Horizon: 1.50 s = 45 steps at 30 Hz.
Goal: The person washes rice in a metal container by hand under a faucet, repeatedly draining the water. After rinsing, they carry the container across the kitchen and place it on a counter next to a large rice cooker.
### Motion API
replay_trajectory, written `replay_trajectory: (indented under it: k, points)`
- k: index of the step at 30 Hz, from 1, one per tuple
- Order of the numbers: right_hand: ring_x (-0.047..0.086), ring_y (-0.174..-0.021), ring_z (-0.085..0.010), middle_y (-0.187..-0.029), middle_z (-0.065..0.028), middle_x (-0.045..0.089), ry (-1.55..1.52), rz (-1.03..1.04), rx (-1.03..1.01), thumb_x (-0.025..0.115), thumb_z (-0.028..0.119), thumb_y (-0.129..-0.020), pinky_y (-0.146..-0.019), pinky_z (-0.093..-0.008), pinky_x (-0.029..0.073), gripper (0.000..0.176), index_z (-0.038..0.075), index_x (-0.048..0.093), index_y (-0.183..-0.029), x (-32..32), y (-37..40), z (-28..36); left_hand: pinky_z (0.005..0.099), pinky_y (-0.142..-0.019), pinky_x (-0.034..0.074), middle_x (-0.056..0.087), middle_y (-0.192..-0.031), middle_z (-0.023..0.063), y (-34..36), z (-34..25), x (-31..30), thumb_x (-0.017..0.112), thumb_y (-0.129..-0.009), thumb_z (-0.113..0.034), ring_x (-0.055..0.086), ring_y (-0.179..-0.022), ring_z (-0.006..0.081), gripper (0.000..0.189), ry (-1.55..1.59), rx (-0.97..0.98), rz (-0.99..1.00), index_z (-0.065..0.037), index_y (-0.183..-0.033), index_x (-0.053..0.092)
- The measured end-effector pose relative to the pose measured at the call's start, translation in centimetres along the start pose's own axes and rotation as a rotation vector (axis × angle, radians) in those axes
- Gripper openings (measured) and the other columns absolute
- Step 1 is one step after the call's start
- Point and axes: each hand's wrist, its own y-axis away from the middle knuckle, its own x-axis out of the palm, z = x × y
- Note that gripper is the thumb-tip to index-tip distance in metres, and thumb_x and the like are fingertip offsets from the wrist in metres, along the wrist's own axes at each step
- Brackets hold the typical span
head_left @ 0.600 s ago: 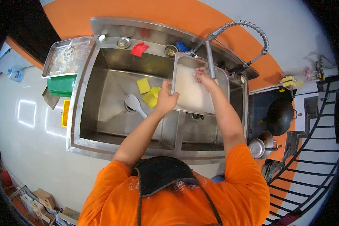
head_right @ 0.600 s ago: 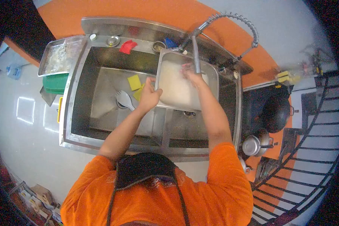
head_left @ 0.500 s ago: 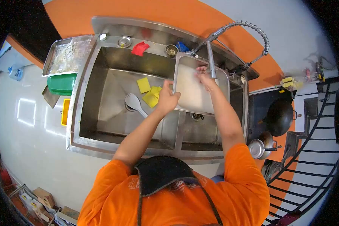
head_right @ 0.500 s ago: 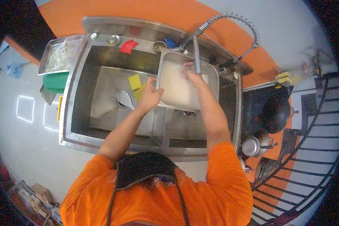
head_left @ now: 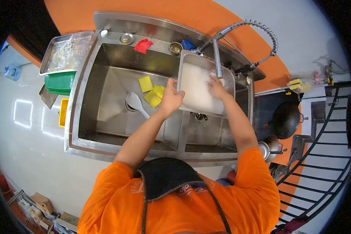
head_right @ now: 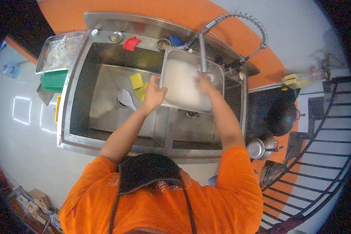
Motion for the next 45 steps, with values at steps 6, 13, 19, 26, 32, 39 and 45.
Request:
replay_trajectory:
  k: [6, 13, 19, 26, 32, 39, 45]
  points:
    - [0.051, -0.106, -0.0386, -0.116, -0.0265, 0.051, -0.269, 0.253, 0.249, 0.038, 0.04, -0.092, -0.096, -0.041, 0.036, 0.052, 0.002, 0.043, -0.127, 0.1, 1.2, 0.4, 0.0309, -0.05, 0.039, 0.051, -0.059, 0.0069, 0.5, -0.9, 0.0, 0.056, -0.07, -0.003, 0.048, -0.051, 0.0141, 0.037, -0.088, 0.019, -0.021, -0.002, -0.104, 0.041]
    - [0.05, -0.107, -0.0362, -0.115, -0.0242, 0.053, -0.391, 0.218, 0.173, 0.035, 0.038, -0.094, -0.092, -0.0405, 0.038, 0.049, -0.002, 0.047, -0.119, -5.1, 3.9, 2.0, 0.0326, -0.05, 0.038, 0.049, -0.058, 0.0071, 0.9, -2.3, -0.7, 0.056, -0.069, -0.004, 0.048, -0.051, 0.0161, 0.038, -0.109, -0.02, -0.007, -0.002, -0.104, 0.042]
    - [0.045, -0.116, -0.0348, -0.122, -0.0258, 0.048, -0.303, 0.56, 0.39, 0.03, 0.042, -0.094, -0.098, -0.0383, 0.033, 0.058, -0.008, 0.041, -0.122, -0.7, 4.7, 0.3, 0.0287, -0.047, 0.037, 0.052, -0.06, 0.0056, 0.7, -1.6, -0.2, 0.054, -0.07, -0.001, 0.046, -0.049, 0.0118, 0.036, -0.031, 0.006, 0.003, -0.002, -0.104, 0.042]
    - [0.053, -0.107, -0.0296, -0.12, -0.0174, 0.052, -0.977, 0.521, 0.708, 0.028, 0.03, -0.095, -0.092, -0.0384, 0.041, 0.047, -0.005, 0.043, -0.121, 1.2, 5.5, 1.9, 0.0332, -0.05, 0.038, 0.05, -0.059, 0.0085, 1.2, -3.7, -0.7, 0.056, -0.069, -0.005, 0.048, -0.052, 0.0161, 0.036, -0.186, -0.028, 0.018, -0.002, -0.102, 0.043]
    - [0.056, -0.104, -0.0263, -0.116, -0.0153, 0.054, -1.488, 0.46, 0.729, 0.027, 0.024, -0.095, -0.087, -0.038, 0.046, 0.041, -0.002, 0.043, -0.122, -1.3, 5.2, 6.4, 0.0325, -0.05, 0.037, 0.047, -0.057, 0.0058, 0.2, -0.1, -0.7, 0.057, -0.069, -0.005, 0.046, -0.051, 0.0159, 0.036, 0.02, 0.055, 0.001, -0.003, -0.102, 0.043]
    - [0.057, -0.103, -0.0252, -0.112, -0.0166, 0.056, -0.789, 0.19, 0.162, 0.05, 0.023, -0.089, -0.088, -0.0329, 0.045, 0.038, 0.0, 0.047, -0.119, -4.2, 4.0, 9.8, 0.0309, -0.05, 0.038, 0.046, -0.057, 0.0052, 0.5, -1.2, -1.4, 0.057, -0.069, -0.006, 0.046, -0.052, 0.0138, 0.036, -0.077, -0.012, 0.027, -0.003, -0.102, 0.042]
    - [0.034, -0.12, -0.0479, -0.14, -0.0251, 0.021, 0.128, 0.17, -0.331, 0.07, 0.041, -0.068, -0.093, -0.0535, 0.038, 0.083, 0.015, 0.031, -0.137, -3.3, 4.9, 14.3, 0.0305, -0.048, 0.038, 0.047, -0.056, 0.0049, 0.1, 0.0, -1.0, 0.056, -0.07, -0.007, 0.047, -0.05, 0.0145, 0.035, 0.019, -0.009, 0.039, -0.004, -0.102, 0.042]
